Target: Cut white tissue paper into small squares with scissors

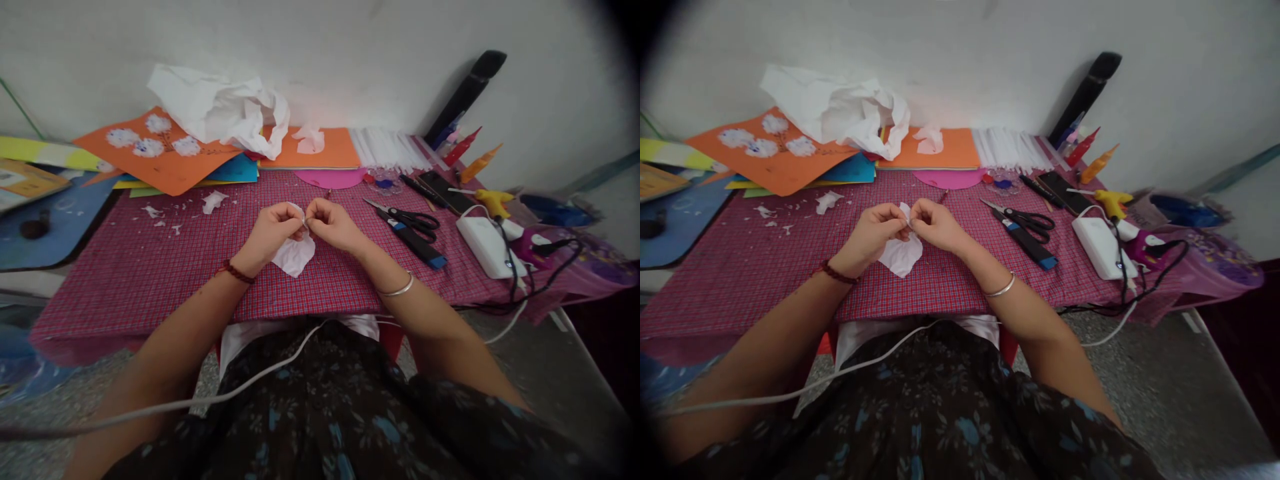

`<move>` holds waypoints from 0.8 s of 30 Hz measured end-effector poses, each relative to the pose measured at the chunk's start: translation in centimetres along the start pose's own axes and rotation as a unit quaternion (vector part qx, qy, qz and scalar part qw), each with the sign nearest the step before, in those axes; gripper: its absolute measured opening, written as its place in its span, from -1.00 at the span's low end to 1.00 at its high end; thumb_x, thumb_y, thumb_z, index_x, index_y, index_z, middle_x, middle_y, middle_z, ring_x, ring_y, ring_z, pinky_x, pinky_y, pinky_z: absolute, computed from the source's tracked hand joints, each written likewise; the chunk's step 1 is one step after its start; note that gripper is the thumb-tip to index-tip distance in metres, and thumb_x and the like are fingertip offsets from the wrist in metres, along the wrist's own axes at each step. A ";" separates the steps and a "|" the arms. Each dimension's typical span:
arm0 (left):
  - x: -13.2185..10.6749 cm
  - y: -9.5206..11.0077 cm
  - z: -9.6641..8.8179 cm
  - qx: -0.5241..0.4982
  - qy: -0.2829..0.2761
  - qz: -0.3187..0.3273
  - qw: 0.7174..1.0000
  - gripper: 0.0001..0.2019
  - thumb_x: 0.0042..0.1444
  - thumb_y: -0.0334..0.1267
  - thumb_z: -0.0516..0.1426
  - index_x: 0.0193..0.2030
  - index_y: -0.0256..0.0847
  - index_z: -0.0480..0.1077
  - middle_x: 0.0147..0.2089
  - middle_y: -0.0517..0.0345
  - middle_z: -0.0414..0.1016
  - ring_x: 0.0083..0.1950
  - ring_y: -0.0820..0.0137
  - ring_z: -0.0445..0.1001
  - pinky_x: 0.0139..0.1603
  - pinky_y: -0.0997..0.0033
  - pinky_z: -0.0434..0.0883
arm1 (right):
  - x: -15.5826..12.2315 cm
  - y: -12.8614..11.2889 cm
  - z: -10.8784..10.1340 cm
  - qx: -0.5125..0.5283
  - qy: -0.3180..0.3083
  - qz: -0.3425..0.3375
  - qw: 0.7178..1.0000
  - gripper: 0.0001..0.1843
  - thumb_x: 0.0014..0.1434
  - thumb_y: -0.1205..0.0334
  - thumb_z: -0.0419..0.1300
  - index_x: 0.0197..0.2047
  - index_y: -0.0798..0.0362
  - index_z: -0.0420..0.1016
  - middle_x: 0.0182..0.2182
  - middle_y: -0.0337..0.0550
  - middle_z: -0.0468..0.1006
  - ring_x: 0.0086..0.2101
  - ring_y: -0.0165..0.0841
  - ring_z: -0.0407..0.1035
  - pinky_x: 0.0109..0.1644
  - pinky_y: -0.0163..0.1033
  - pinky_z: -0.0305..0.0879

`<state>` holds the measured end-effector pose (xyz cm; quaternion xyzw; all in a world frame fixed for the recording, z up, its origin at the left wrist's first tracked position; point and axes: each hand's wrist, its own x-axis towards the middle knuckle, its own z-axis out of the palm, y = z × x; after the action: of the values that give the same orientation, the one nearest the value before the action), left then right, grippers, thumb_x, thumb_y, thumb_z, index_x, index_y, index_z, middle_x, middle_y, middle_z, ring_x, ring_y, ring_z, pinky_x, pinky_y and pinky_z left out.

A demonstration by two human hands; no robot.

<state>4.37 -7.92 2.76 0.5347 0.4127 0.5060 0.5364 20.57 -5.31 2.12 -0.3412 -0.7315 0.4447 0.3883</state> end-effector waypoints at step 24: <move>0.0 -0.6 0.6 0.019 0.012 -0.005 1.000 -0.91 -0.07 -0.47 0.12 -0.51 -0.23 0.33 -0.55 0.30 0.37 -0.55 0.59 0.38 -0.48 0.57 0.37 | -0.3 -0.2 0.8 -0.084 0.089 -0.006 0.992 -0.90 0.01 0.37 0.10 -0.48 0.00 0.25 -0.55 -0.31 0.35 -0.51 -0.44 0.21 -0.42 -0.27 0.11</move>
<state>5.03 -7.99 2.21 0.5369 0.4310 0.5019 0.5236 19.96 -5.99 2.00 -0.4067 -0.7305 0.3472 0.4247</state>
